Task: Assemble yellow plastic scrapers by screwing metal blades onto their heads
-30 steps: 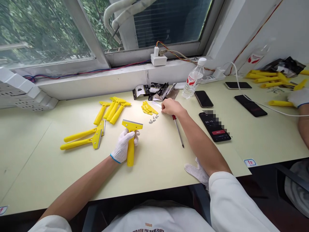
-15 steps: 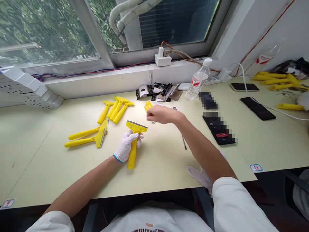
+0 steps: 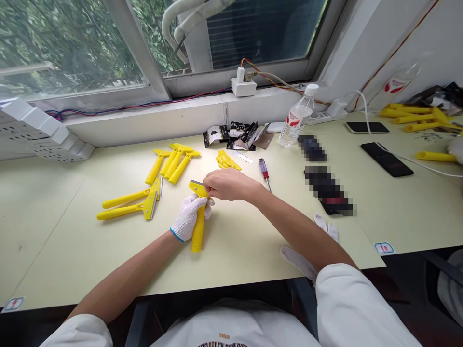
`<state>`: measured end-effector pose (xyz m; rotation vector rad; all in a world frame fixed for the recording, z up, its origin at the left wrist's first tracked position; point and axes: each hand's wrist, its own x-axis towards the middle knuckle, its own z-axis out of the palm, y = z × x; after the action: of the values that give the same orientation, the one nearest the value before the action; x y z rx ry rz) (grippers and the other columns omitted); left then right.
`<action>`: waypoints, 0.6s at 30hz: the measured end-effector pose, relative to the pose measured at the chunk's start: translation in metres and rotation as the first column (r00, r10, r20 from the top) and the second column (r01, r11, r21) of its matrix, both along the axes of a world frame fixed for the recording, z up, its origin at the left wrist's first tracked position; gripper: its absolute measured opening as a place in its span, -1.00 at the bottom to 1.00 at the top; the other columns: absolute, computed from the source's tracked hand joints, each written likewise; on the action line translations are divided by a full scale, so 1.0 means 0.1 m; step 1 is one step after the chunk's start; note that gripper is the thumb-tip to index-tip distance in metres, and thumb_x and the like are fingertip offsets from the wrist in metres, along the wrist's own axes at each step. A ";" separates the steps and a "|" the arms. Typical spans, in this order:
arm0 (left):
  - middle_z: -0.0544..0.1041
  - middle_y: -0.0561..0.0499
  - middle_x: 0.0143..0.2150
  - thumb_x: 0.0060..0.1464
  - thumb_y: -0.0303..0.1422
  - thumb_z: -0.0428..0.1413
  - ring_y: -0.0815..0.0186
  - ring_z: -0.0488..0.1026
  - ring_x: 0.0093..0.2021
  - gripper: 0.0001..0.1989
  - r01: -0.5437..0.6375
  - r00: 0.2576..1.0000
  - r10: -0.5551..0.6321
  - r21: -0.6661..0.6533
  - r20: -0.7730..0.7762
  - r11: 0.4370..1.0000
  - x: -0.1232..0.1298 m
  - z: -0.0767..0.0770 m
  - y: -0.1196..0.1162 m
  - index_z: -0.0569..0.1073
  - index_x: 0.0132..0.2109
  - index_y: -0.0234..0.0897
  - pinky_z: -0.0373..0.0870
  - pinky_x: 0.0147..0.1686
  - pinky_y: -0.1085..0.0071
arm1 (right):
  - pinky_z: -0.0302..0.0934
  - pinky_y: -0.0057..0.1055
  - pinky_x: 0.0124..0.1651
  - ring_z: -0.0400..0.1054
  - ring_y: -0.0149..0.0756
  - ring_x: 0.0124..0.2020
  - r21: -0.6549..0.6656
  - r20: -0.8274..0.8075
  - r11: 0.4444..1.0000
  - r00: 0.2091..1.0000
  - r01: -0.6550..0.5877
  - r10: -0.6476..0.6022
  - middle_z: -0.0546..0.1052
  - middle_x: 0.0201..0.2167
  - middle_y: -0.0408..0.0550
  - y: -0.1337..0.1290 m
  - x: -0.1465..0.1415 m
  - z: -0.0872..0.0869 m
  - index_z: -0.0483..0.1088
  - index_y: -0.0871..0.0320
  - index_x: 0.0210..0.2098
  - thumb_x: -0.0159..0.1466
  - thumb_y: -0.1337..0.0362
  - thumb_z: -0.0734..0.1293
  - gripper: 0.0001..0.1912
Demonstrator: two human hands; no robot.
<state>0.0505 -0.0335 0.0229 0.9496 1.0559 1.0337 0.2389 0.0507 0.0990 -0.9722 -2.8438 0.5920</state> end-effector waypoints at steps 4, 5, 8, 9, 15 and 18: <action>0.44 0.03 -0.56 0.17 -0.20 0.23 0.33 0.34 -0.52 -0.75 0.043 0.996 -0.042 0.012 -0.077 0.999 0.01 0.01 -0.02 0.56 -0.29 -0.33 0.25 -0.41 0.37 | 0.13 -0.35 -0.23 0.41 -0.20 -0.12 -0.150 -0.070 0.987 0.995 0.065 -0.077 0.60 -0.08 -0.03 0.07 0.06 -0.09 0.42 0.09 -0.14 0.32 0.26 0.45 -0.84; 0.43 0.03 -0.57 0.16 -0.21 0.23 0.34 0.33 -0.53 -0.76 0.060 0.994 -0.058 0.013 -0.095 0.998 0.01 0.01 -0.02 0.56 -0.29 -0.33 0.24 -0.42 0.38 | 0.16 -0.35 -0.23 0.42 -0.17 -0.08 -0.185 -0.060 0.977 0.991 0.105 -0.118 0.59 -0.02 0.01 0.10 0.08 -0.10 0.40 0.09 -0.09 0.29 0.22 0.50 -0.73; 0.42 0.05 -0.59 0.16 -0.21 0.23 0.36 0.30 -0.57 -0.76 0.118 0.988 -0.115 0.020 -0.107 0.993 0.00 -0.01 -0.03 0.56 -0.30 -0.33 0.21 -0.47 0.39 | 0.24 -0.34 -0.26 0.48 -0.12 -0.05 -0.346 0.031 0.923 0.985 0.170 -0.170 0.59 0.07 0.07 0.16 0.15 -0.05 0.38 0.10 0.01 0.26 0.09 0.54 -0.55; 0.42 0.05 -0.59 0.17 -0.20 0.21 0.37 0.29 -0.58 -0.75 0.132 0.987 -0.129 0.024 -0.096 0.991 0.00 -0.02 -0.04 0.56 -0.30 -0.33 0.20 -0.48 0.40 | 0.27 -0.35 -0.28 0.51 -0.14 -0.09 -0.438 0.052 0.886 0.988 0.155 -0.147 0.61 0.05 0.06 0.18 0.17 -0.02 0.39 0.10 0.02 0.29 0.05 0.52 -0.56; 0.43 0.01 -0.61 0.23 -0.16 0.15 0.34 0.34 -0.62 -0.66 0.208 0.970 -0.201 0.033 -0.139 0.978 -0.02 -0.02 -0.05 0.53 -0.38 -0.32 0.26 -0.51 0.38 | 0.42 -0.38 -0.31 0.58 -0.27 -0.27 -0.740 -0.046 0.673 0.998 -0.006 -0.043 0.64 -0.23 -0.08 0.20 0.19 0.07 0.41 0.11 -0.02 0.38 0.19 0.39 -0.77; 0.49 -0.02 -0.50 0.23 -0.18 0.17 0.32 0.43 -0.56 -0.70 0.177 0.952 -0.164 0.029 -0.257 0.984 0.01 0.00 -0.07 0.49 -0.35 -0.32 0.36 -0.47 0.37 | 0.43 -0.38 -0.33 0.57 -0.30 -0.34 -0.744 -0.060 0.668 0.998 -0.023 -0.033 0.64 -0.26 -0.11 0.23 0.19 0.01 0.41 0.12 -0.09 0.29 0.25 0.45 -0.77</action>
<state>0.0512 -0.0402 0.0231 1.2181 1.1382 0.8135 0.2576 0.0742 0.1000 -0.9855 -2.5037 1.8473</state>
